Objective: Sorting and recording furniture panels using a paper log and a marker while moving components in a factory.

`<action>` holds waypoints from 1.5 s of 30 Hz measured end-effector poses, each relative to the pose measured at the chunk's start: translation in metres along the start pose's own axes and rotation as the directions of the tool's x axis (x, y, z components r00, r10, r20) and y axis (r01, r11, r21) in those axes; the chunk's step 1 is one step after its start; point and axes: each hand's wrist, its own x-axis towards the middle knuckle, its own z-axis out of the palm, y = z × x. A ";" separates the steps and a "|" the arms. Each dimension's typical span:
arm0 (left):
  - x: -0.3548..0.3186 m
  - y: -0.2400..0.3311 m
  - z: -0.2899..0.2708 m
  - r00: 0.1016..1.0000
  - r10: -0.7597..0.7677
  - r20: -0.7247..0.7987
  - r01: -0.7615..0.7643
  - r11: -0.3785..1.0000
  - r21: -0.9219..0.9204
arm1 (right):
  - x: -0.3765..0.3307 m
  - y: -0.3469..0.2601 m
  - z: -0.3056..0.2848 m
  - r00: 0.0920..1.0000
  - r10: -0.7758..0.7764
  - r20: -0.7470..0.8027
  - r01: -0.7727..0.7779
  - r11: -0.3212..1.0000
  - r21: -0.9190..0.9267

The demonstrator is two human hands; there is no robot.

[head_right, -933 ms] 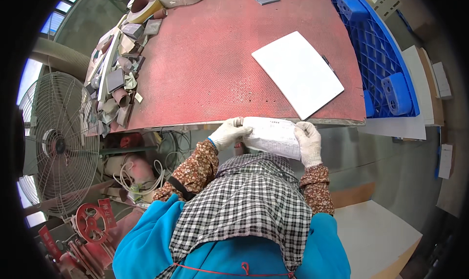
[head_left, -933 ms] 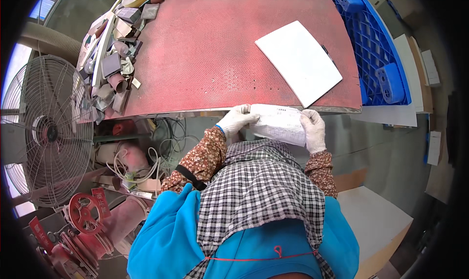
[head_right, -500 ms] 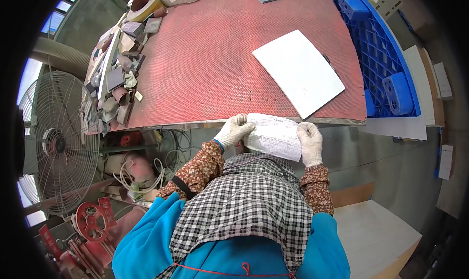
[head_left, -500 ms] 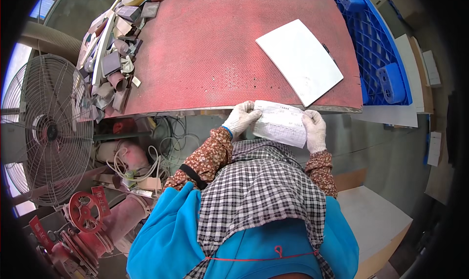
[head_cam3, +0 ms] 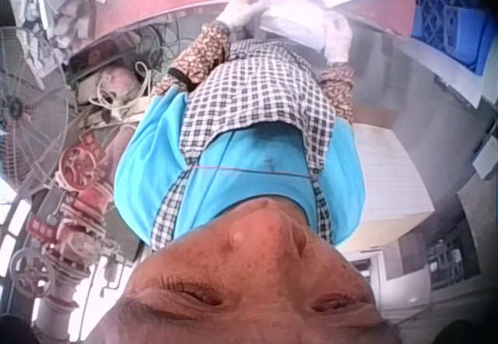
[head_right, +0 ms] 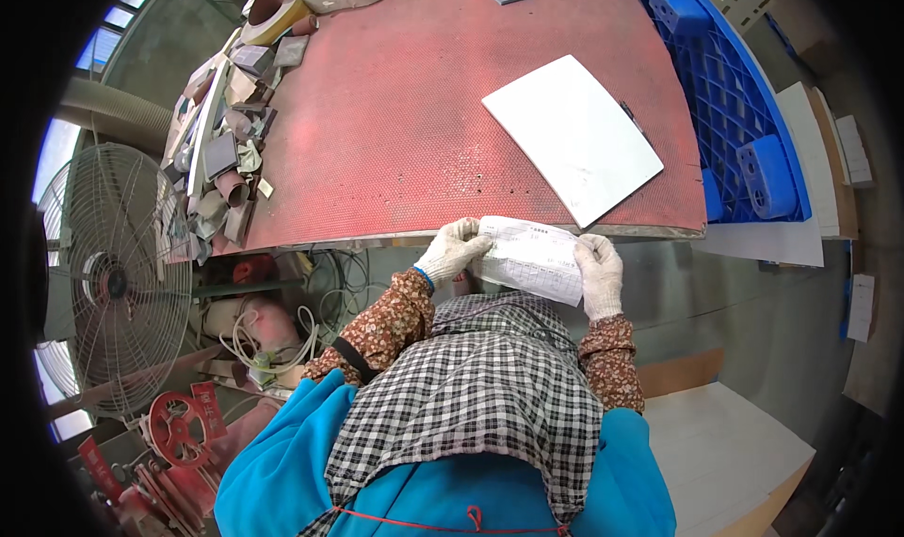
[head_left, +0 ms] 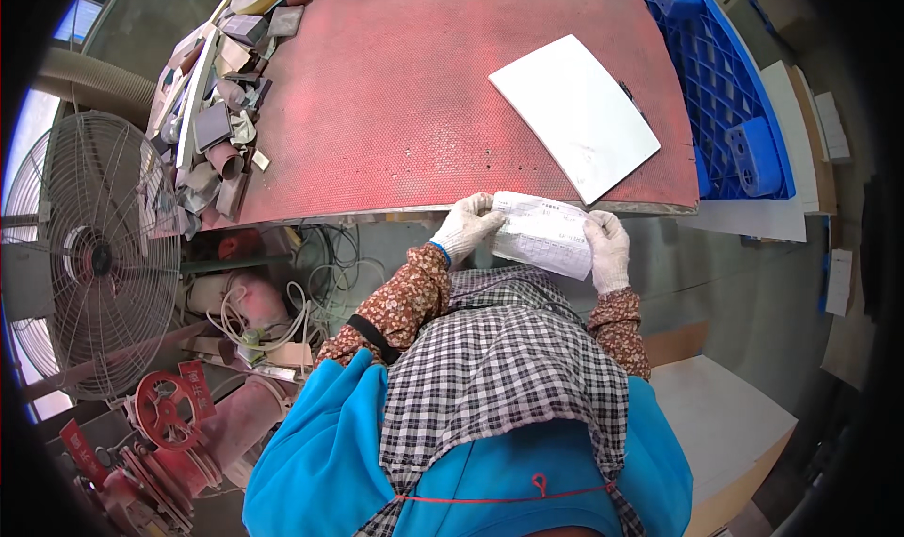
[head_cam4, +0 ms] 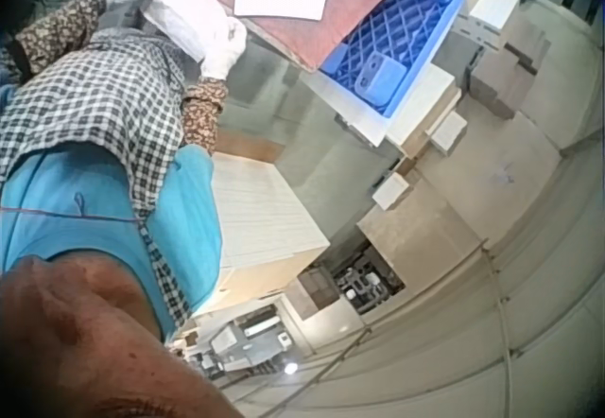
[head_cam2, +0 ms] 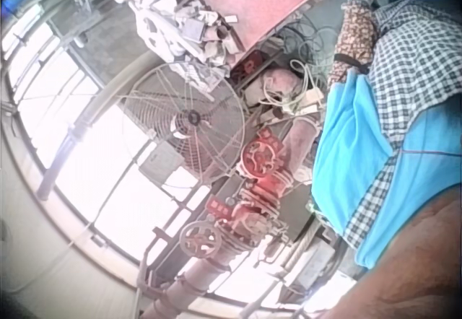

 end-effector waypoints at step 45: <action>0.014 -0.011 0.000 0.999 0.029 0.034 -0.027 0.999 -0.037 | 0.002 0.006 -0.008 0.999 -0.025 -0.031 0.025 0.999 -0.026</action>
